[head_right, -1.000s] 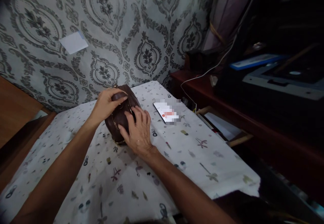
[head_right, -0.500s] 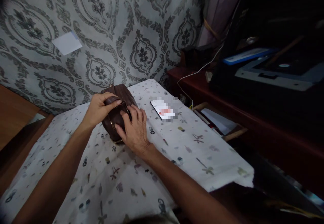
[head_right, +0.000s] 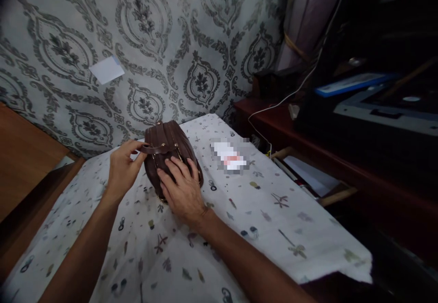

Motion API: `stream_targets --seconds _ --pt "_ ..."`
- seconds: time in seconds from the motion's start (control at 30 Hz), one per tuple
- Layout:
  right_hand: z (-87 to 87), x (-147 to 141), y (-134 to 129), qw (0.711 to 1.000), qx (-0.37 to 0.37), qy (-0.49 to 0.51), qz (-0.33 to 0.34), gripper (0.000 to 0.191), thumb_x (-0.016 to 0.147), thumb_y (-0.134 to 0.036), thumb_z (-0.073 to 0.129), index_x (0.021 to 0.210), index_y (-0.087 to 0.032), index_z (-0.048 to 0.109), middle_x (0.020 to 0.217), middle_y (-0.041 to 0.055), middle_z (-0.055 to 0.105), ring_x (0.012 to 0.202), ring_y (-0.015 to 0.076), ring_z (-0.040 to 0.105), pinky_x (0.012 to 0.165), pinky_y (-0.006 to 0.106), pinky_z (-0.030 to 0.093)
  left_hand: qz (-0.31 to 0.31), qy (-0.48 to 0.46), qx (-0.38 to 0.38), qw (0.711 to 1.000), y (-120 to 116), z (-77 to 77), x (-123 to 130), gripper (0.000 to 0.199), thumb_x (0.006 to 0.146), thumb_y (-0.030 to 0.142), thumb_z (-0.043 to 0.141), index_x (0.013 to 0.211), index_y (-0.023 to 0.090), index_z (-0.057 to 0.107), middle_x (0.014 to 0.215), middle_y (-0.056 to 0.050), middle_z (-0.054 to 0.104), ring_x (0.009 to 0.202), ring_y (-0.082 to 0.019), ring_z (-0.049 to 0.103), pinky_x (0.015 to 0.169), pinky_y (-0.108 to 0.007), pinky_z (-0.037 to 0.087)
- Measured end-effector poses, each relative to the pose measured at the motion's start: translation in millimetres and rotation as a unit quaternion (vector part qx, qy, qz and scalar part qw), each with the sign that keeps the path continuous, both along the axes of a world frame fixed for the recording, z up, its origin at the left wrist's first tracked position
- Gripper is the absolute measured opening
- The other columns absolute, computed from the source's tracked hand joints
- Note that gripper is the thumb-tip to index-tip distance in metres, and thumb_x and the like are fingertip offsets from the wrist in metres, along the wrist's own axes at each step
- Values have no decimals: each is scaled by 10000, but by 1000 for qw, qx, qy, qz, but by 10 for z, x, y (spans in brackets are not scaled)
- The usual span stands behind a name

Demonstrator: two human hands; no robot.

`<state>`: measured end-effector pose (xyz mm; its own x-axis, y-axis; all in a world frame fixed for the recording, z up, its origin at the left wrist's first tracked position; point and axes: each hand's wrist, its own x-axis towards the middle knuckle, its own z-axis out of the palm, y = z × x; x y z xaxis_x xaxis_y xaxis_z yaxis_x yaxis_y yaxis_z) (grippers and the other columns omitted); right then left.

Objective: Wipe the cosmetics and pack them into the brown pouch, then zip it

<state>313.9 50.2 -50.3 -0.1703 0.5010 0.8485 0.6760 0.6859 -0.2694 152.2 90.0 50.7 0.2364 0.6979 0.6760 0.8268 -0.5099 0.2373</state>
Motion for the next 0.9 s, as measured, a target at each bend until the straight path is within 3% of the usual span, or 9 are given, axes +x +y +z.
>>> stream_targets --seconds 0.57,0.73,0.9 --pt "9 0 18 1000 -16 2 5 289 981 -200 476 1219 -203 639 1283 101 613 1311 255 453 1162 524 274 -14 28 102 994 -419 -370 155 140 935 114 545 994 174 657 889 -63 638 853 -208 569 770 -344 485" --pt "56 66 31 996 -20 84 27 236 979 -202 471 1132 -213 651 1257 86 613 1281 237 489 1123 468 376 20 47 73 996 -411 -310 236 146 936 157 525 1032 185 632 1008 -94 650 967 -251 560 872 -398 470" --pt "-37 174 139 963 -110 243 -20 354 989 -332 482 1309 -191 535 1356 145 539 1314 260 480 1108 493 418 -5 98 27 995 -325 -164 396 391 891 162 550 1282 163 565 1100 -110 680 1036 -296 563 901 -428 440"
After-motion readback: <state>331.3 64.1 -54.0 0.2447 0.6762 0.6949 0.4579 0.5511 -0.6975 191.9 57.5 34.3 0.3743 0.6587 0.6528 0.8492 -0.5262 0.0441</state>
